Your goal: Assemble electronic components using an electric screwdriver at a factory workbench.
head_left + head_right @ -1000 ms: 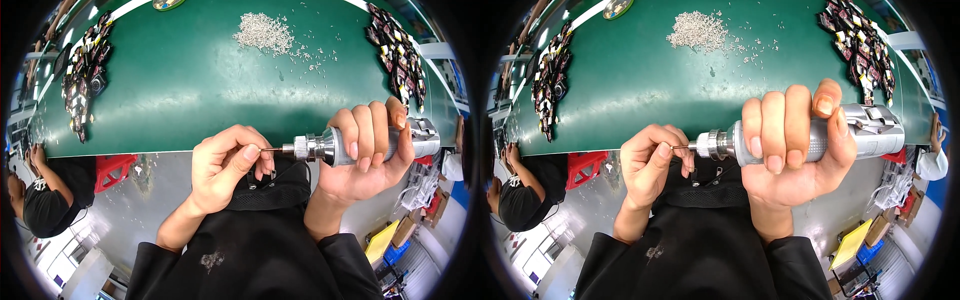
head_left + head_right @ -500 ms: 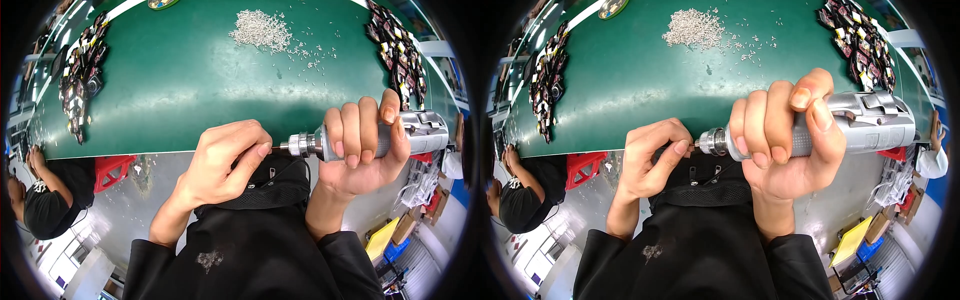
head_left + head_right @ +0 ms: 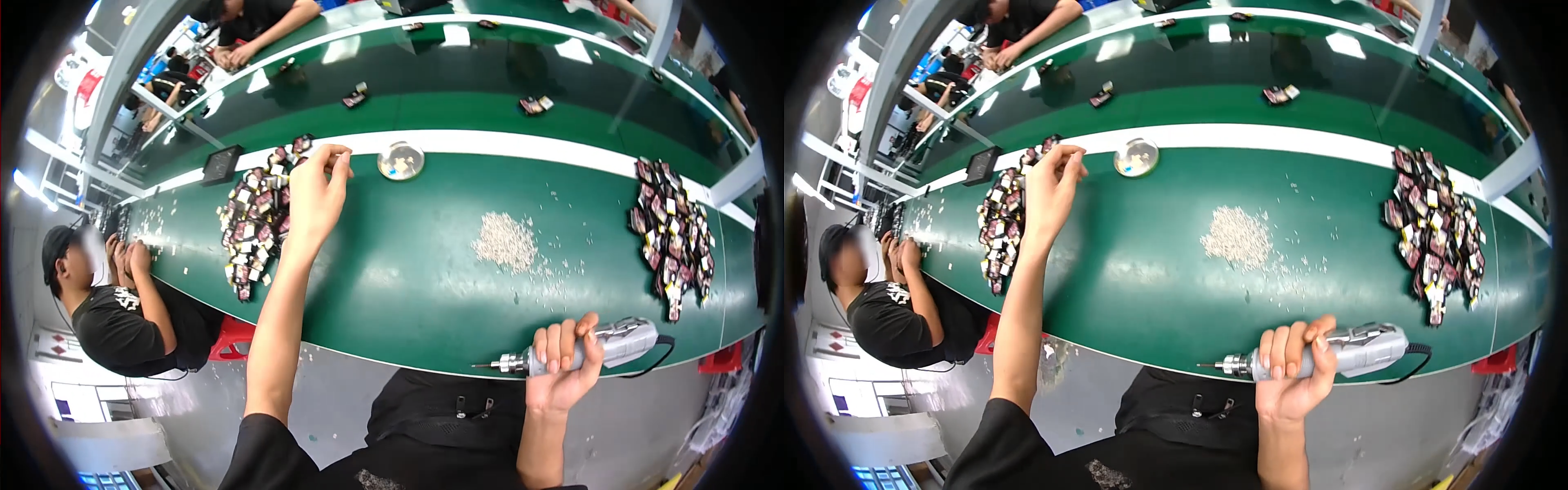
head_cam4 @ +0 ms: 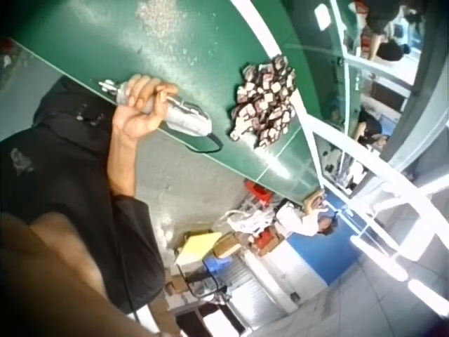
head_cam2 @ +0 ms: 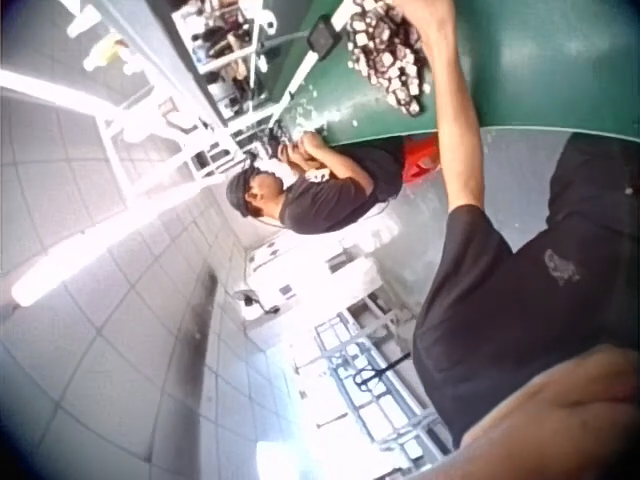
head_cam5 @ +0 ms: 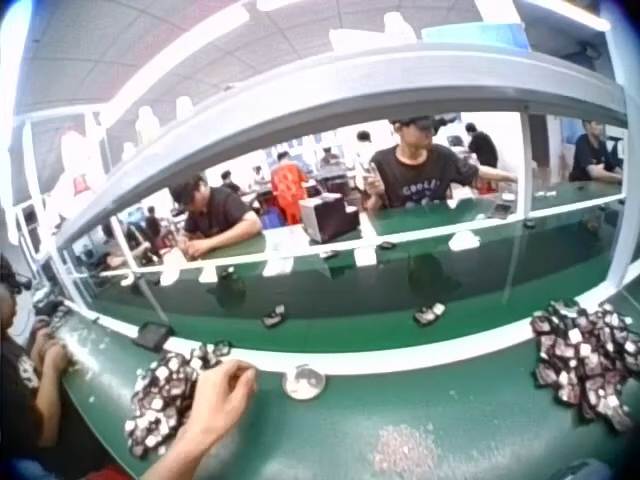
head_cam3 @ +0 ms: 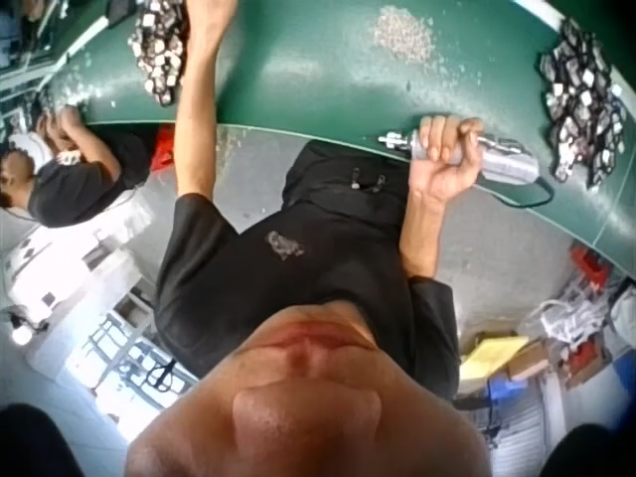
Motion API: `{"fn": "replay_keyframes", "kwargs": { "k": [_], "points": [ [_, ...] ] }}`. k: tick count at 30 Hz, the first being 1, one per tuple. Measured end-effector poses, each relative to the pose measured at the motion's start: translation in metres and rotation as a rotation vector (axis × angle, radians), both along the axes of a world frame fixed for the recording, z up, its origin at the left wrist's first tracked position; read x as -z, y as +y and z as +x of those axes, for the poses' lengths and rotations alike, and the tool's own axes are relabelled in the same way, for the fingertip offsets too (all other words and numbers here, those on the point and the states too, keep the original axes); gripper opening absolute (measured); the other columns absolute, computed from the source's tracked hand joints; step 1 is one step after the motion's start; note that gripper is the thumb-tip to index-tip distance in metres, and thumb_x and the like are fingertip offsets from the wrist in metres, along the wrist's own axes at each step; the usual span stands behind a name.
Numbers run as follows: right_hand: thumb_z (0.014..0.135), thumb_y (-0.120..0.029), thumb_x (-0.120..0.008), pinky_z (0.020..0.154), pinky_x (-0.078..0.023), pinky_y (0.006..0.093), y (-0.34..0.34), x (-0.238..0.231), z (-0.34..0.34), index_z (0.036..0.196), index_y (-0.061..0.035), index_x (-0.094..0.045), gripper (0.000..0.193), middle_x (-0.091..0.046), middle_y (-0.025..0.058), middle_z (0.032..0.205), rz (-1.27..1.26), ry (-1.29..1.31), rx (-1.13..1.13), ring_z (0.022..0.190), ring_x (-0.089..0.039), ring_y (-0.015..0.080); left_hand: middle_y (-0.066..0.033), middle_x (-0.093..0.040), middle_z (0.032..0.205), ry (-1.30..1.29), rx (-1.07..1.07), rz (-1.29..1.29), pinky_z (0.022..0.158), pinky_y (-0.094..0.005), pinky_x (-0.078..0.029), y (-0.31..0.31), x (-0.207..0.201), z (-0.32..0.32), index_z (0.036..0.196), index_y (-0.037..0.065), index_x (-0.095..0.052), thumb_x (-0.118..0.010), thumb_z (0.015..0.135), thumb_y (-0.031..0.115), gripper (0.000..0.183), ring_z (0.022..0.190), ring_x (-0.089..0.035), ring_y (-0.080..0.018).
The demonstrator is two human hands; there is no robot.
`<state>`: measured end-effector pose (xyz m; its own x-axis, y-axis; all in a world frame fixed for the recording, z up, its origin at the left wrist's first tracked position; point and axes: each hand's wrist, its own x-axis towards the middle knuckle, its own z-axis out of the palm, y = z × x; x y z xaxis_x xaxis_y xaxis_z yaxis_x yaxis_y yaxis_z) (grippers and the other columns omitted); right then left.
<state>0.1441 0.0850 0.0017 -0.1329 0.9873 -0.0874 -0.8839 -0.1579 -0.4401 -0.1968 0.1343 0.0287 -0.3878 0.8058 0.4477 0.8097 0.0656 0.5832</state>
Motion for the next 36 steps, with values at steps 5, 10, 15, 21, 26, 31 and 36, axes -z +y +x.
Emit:
{"fn": "replay_keyframes", "kwargs": {
  "k": [5, 10, 15, 21, 26, 31, 36],
  "points": [
    [0.09, -0.015, -0.046, 0.049, -0.035, 0.0264, -0.013, 0.002, -0.004, 0.086, -0.0084, -0.041, 0.009, -0.034, -0.0015, 0.051, 0.07, 0.015, -0.091, 0.042, -0.034, 0.0091, -0.0155, -0.064, 0.079, 0.261, -0.197, -0.23, 0.073, -0.0402, -0.048, 0.076, 0.014, -0.083, 0.101, 0.0, -0.056, -0.064, 0.082, 0.024, 0.032, 0.078, -0.063, -0.0316],
    [0.088, -0.015, -0.048, 0.047, -0.036, 0.0274, -0.008, 0.003, -0.007, 0.084, -0.0084, -0.04, 0.011, -0.033, -0.0009, 0.05, 0.054, -0.002, -0.123, 0.042, -0.035, 0.01, -0.0271, -0.054, 0.106, 0.314, -0.277, -0.379, 0.085, -0.046, -0.047, 0.134, 0.025, -0.088, 0.108, -0.002, -0.049, -0.066, 0.08, 0.029, 0.046, 0.102, -0.054, -0.0413],
    [0.087, -0.015, -0.048, 0.047, -0.037, 0.0281, -0.002, 0.001, -0.009, 0.083, -0.0078, -0.042, 0.01, -0.033, -0.0005, 0.05, 0.03, 0.01, -0.14, 0.041, -0.034, 0.0106, -0.0217, -0.057, 0.104, 0.594, -0.181, -0.314, 0.087, -0.043, -0.045, 0.143, 0.031, -0.116, 0.114, 0.0, -0.053, -0.059, 0.086, 0.016, 0.033, 0.101, -0.053, -0.037],
    [0.087, -0.014, -0.046, 0.051, -0.037, 0.0312, -0.011, 0.008, 0.005, 0.087, -0.0069, -0.044, 0.008, -0.035, 0.0023, 0.05, 0.062, 0.07, -0.184, 0.043, -0.037, 0.0142, -0.017, -0.06, 0.104, 0.434, -0.014, -0.198, 0.088, -0.0396, -0.044, 0.102, 0.01, -0.097, 0.111, -0.002, -0.058, -0.06, 0.084, 0.011, 0.03, 0.1, -0.055, -0.0341],
    [0.088, -0.016, -0.047, 0.048, -0.037, 0.0278, -0.005, 0.008, 0.003, 0.084, -0.0082, -0.042, 0.01, -0.033, -0.0013, 0.05, 0.05, -0.01, -0.167, 0.041, -0.034, 0.0097, -0.0179, -0.057, 0.115, 0.3, 0.412, -0.109, 0.089, -0.0376, -0.045, 0.025, -0.003, 0.008, 0.115, -0.002, -0.056, -0.063, 0.079, 0.002, 0.037, 0.106, -0.055, -0.0346],
    [0.089, -0.012, -0.043, 0.053, -0.038, 0.0301, -0.008, 0.007, 0.002, 0.087, -0.0071, -0.045, 0.006, -0.039, 0.0012, 0.053, 0.077, 0.069, -0.249, 0.046, -0.04, 0.0128, -0.0138, -0.056, 0.116, 0.266, 0.759, -0.254, 0.089, -0.0384, -0.046, -0.076, -0.011, 0.091, 0.117, -0.001, -0.055, -0.067, 0.069, -0.003, 0.049, 0.105, -0.055, -0.0328],
    [0.088, -0.012, -0.043, 0.053, -0.038, 0.0294, -0.022, 0.008, -0.001, 0.087, -0.0072, -0.044, 0.005, -0.04, 0.0004, 0.053, 0.026, 0.047, -0.303, 0.045, -0.04, 0.0117, -0.0132, -0.057, 0.116, 0.164, 0.697, -0.298, 0.088, -0.0395, -0.047, -0.097, -0.003, 0.124, 0.115, -0.002, -0.055, -0.066, 0.068, -0.006, 0.048, 0.105, -0.055, -0.0332]
  ]
}}
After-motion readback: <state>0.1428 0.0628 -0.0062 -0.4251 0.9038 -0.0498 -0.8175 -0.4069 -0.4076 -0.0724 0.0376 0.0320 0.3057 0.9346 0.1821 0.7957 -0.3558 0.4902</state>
